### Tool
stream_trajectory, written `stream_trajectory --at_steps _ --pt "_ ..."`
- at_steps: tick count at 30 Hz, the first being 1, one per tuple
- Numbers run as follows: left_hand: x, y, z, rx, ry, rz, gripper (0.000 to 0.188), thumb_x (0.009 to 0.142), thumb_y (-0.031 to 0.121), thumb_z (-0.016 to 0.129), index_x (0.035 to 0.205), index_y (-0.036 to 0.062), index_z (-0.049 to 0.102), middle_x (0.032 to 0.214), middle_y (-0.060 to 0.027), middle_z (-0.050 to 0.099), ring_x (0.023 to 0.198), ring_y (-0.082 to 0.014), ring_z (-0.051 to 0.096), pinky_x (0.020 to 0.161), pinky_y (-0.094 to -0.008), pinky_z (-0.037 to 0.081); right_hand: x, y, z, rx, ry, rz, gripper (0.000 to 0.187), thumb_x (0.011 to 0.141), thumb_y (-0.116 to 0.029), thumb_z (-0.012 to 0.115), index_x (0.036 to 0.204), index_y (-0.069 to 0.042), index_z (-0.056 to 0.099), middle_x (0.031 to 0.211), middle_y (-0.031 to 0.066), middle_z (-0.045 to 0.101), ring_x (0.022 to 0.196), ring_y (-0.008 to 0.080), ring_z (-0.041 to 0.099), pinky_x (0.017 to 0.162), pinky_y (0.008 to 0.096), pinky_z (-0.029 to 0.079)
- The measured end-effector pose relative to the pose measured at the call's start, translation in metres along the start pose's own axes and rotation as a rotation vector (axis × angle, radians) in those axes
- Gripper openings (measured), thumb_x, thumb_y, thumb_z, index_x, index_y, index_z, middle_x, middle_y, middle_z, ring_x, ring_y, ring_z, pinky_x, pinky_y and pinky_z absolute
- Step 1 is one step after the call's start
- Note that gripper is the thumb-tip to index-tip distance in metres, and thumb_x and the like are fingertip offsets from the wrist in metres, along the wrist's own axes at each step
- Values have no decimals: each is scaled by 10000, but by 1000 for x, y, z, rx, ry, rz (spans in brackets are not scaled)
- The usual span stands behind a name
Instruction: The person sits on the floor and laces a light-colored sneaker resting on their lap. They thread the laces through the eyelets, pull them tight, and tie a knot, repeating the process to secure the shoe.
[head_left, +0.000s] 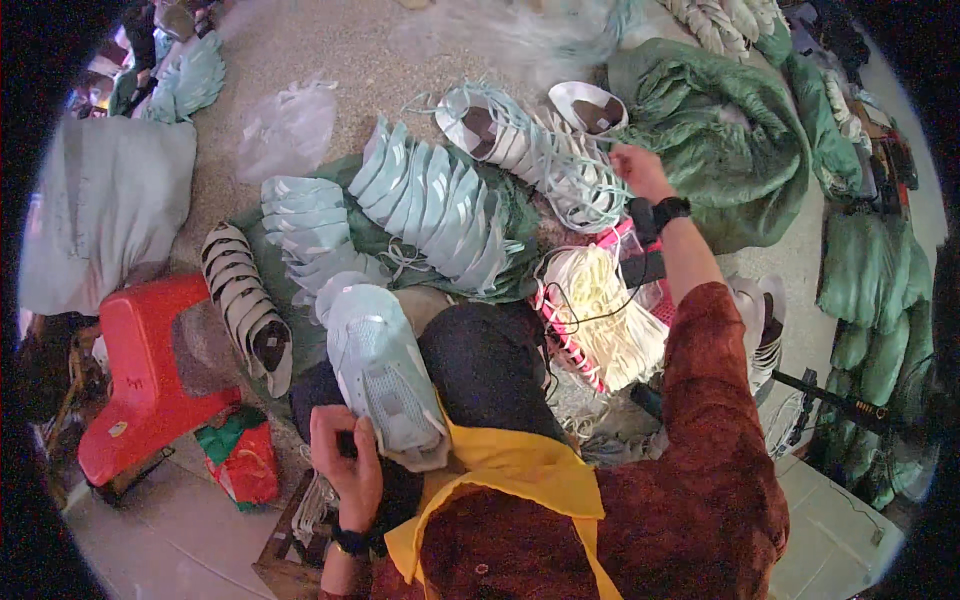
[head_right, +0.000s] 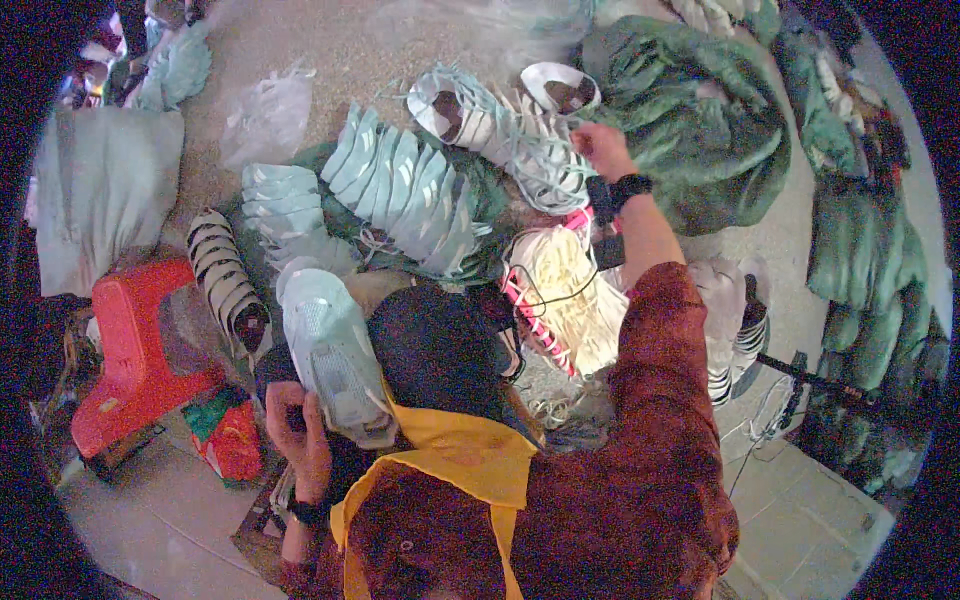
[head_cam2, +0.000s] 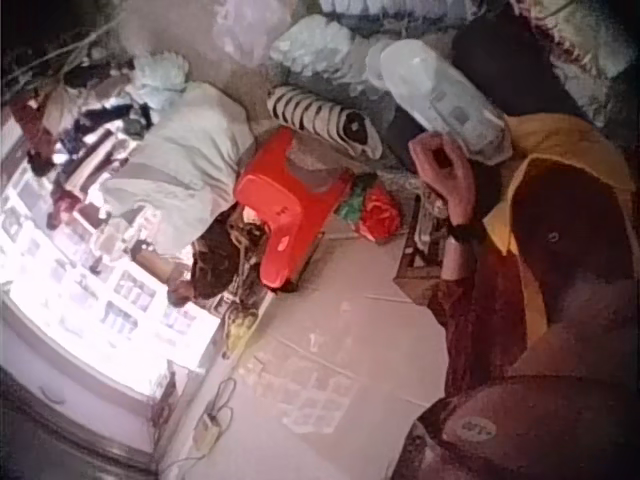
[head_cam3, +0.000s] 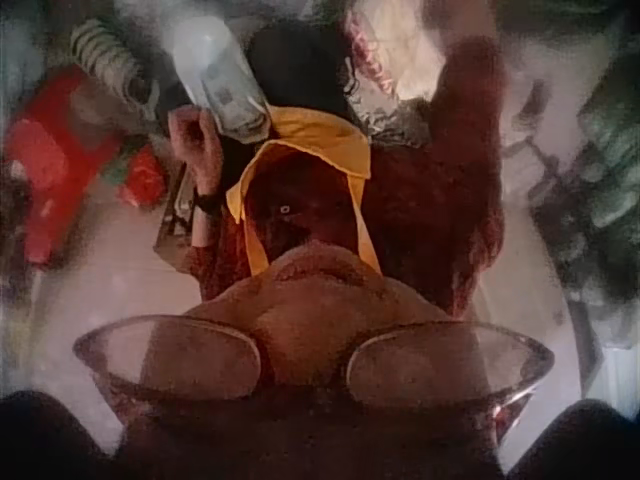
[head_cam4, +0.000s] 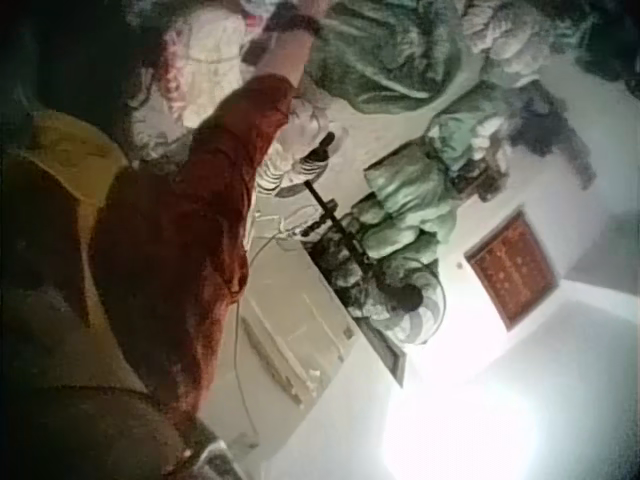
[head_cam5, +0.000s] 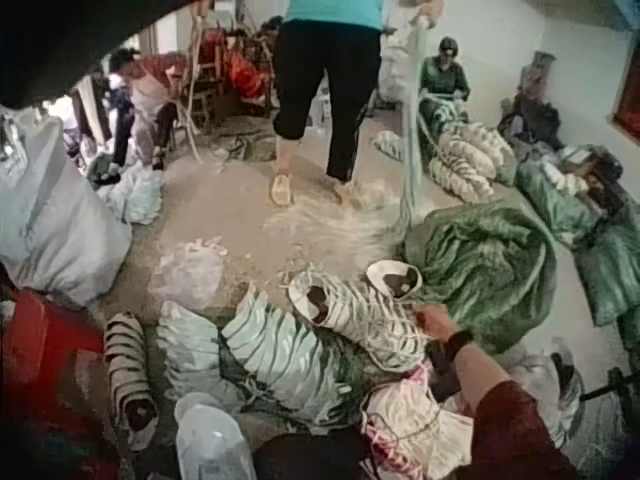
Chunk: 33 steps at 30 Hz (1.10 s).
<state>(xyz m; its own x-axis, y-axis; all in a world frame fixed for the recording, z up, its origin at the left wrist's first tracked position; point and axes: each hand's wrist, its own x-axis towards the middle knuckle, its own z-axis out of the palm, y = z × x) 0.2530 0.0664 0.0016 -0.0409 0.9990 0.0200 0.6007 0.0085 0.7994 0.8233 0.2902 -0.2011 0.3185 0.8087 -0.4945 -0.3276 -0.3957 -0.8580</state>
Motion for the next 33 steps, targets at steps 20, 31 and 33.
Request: stream_trajectory --at_steps 20,31,33 --pt "5 55 -20 -40 -48 356 111 876 -67 636 883 14 560 936 -102 639 863 -227 625 803 -325 496 -325 -284 109 -362 -170 -1152 196 1015 -263 610 1047 -80 671 788 20 632 674 82 578 659 252 499" --pt "-12 166 0 -596 -499 389 104 1038 89 486 973 13 514 842 -69 545 797 -156 527 746 -308 447 -462 -131 177 -479 -769 -501 96 946 -113 693 933 -19 681 746 -63 610 667 21 517 580 215 422" --pt "-15 153 -8 -526 -696 295 180 1070 158 436 968 28 506 805 -28 485 745 -119 455 696 -280 402 -463 -128 154 -508 -713 -615 91 945 -105 690 928 -19 669 744 -69 596 674 23 516 581 217 413"
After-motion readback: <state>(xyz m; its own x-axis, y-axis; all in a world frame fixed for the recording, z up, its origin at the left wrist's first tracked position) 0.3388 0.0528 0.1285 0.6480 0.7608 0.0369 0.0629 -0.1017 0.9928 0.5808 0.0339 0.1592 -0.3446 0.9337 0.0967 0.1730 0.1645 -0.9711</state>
